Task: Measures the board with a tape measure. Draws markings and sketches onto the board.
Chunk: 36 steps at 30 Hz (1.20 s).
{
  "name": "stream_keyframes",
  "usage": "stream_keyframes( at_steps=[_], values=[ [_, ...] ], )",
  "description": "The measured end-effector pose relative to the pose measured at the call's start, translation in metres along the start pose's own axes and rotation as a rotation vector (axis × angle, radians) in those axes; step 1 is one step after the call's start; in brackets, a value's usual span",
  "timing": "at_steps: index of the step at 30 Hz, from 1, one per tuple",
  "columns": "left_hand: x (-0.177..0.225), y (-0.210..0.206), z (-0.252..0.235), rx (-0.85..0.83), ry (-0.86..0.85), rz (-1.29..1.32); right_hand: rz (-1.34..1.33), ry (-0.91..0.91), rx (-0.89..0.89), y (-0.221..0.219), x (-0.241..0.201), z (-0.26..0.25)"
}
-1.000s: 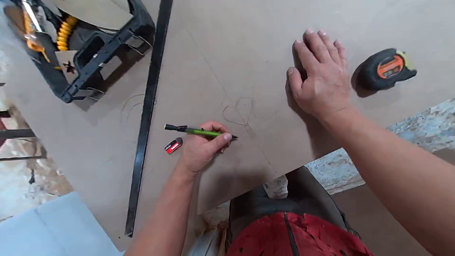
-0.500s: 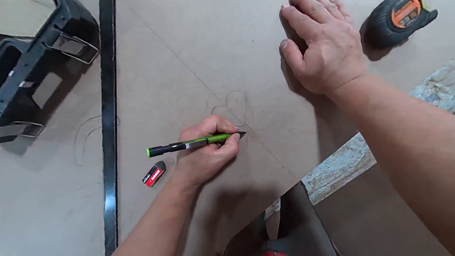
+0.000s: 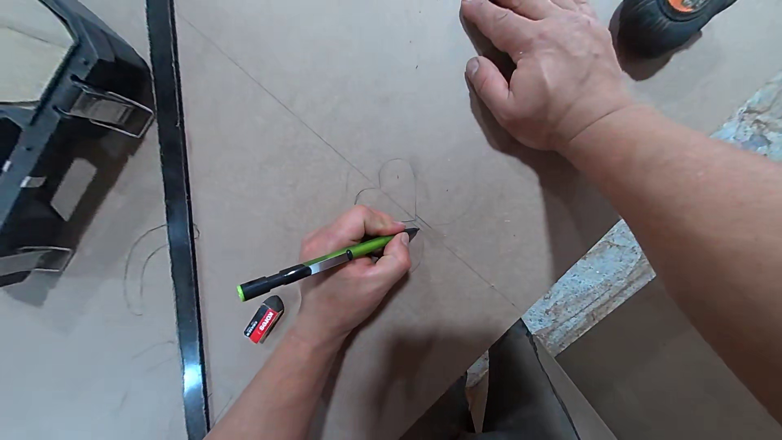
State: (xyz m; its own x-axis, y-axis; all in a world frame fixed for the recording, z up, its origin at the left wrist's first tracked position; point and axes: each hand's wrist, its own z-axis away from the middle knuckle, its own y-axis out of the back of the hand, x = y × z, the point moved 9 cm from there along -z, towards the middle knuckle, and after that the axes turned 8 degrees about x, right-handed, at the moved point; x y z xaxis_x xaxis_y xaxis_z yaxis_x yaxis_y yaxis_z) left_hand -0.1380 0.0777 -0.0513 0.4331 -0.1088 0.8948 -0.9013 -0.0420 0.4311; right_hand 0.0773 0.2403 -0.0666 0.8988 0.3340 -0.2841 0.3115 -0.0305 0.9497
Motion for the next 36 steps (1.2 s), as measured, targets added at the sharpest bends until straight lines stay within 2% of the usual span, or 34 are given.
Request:
stream_keyframes(
  at_steps=[12,36],
  values=[
    [0.003,-0.003,-0.003,-0.077,-0.018,0.002,-0.019,0.007,0.003,0.000,0.000,0.001],
    [0.004,-0.012,-0.011,-0.365,-0.071,0.051,-0.015,-0.172,-0.147,-0.005,0.005,0.008]
  ],
)
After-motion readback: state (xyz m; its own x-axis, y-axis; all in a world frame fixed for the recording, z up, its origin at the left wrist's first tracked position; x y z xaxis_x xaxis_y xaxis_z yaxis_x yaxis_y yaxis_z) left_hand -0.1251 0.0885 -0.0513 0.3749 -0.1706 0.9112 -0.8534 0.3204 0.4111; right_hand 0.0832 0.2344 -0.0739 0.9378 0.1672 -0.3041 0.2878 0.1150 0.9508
